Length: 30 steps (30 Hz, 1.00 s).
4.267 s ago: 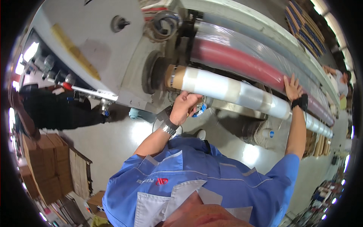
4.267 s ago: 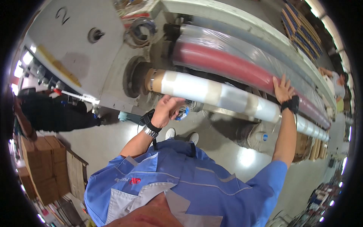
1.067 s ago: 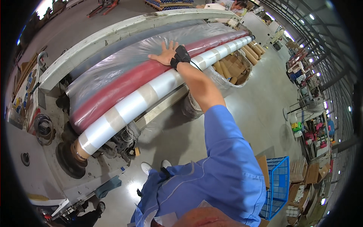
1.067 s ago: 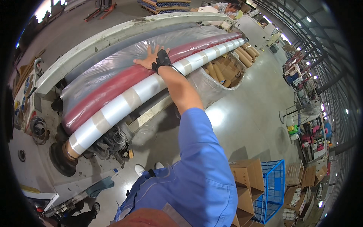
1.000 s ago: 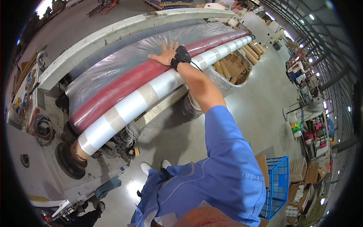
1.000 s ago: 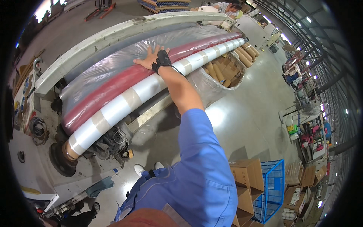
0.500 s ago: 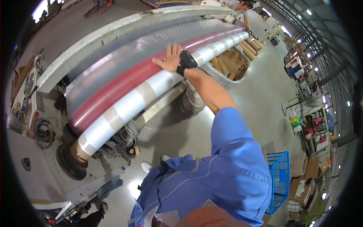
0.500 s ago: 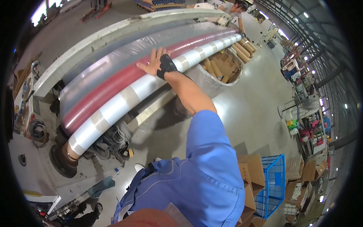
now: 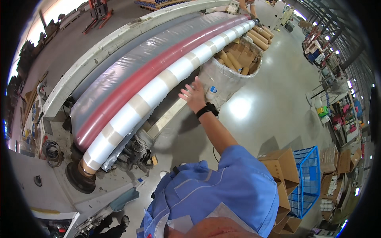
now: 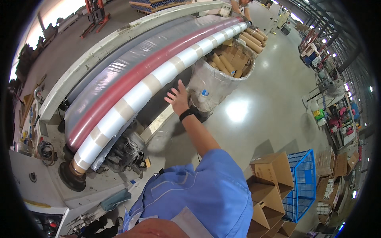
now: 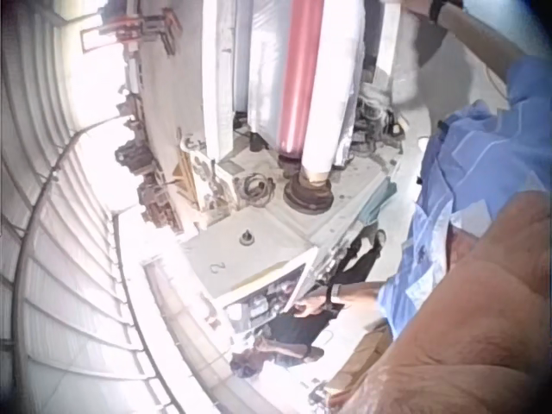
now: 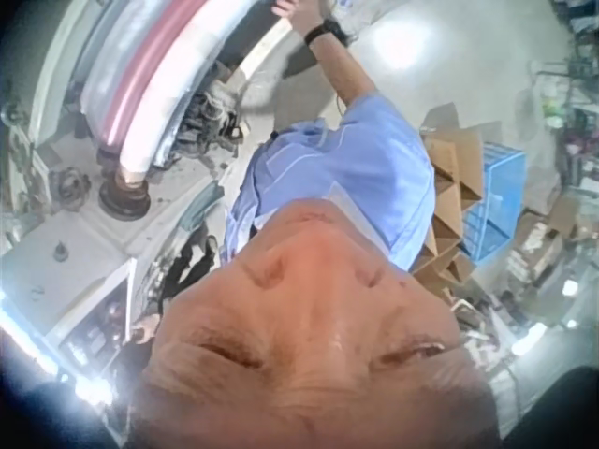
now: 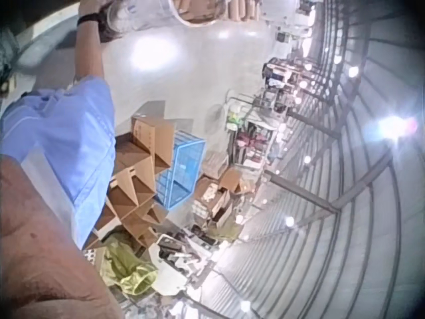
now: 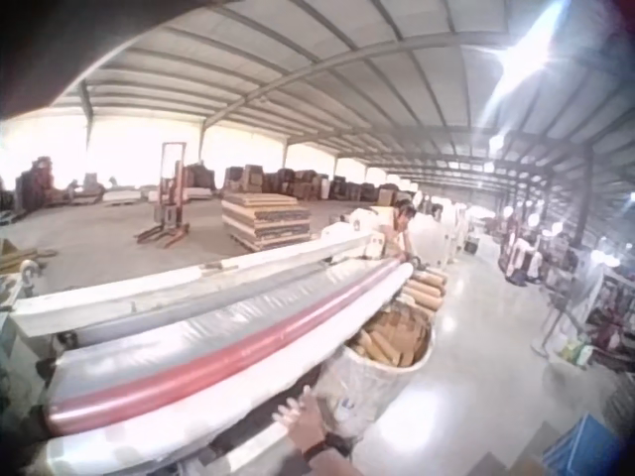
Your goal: Operator manages the winding and packaging of plastic film using industrial rolling machinery.
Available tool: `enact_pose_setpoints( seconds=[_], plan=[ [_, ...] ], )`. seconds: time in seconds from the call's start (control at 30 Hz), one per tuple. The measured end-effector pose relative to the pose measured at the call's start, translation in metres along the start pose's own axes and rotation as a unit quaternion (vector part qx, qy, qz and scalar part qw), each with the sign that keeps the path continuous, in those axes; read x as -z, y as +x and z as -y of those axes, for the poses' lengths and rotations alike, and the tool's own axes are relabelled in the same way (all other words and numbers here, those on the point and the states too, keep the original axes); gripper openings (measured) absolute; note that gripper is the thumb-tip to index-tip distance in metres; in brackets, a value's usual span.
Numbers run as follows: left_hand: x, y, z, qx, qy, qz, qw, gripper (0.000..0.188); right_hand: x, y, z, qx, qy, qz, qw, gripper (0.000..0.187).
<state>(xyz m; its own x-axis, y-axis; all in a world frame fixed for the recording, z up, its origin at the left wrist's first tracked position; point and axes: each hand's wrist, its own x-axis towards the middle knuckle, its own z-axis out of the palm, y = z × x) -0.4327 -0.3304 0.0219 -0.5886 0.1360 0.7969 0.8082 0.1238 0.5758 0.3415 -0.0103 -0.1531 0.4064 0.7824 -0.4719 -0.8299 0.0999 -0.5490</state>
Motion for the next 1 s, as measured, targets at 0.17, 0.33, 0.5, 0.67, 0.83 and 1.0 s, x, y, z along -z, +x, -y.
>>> enact_pose_setpoints(
  seconds=[0.17,0.33,0.5,0.67,0.83,1.0],
  plan=[
    [0.05,-0.048,0.007,-0.192,0.348,0.01,0.918,0.027,-0.064,-0.027,-0.048,-0.052,0.106,0.217,0.969,0.073],
    [-0.012,-0.224,-0.119,0.068,0.071,0.264,0.959,0.026,-0.077,-0.075,-0.093,-0.119,0.088,0.297,0.943,0.065],
    [-0.086,-0.358,-0.172,0.365,-0.265,0.512,0.731,0.053,-0.105,-0.158,-0.185,-0.254,-0.011,0.294,0.922,0.059],
    [-0.176,-0.352,-0.189,0.496,-0.472,0.478,0.55,0.066,-0.127,-0.219,-0.217,-0.379,-0.031,0.295,0.876,0.057],
    [-0.212,-0.294,-0.208,0.381,-0.37,0.47,0.705,0.022,-0.147,-0.238,-0.222,-0.362,-0.008,0.281,0.889,0.059],
    [-0.184,-0.243,-0.183,0.404,-0.325,0.423,0.743,0.02,-0.126,-0.261,-0.223,-0.416,-0.079,0.33,0.844,0.061]
  ],
)
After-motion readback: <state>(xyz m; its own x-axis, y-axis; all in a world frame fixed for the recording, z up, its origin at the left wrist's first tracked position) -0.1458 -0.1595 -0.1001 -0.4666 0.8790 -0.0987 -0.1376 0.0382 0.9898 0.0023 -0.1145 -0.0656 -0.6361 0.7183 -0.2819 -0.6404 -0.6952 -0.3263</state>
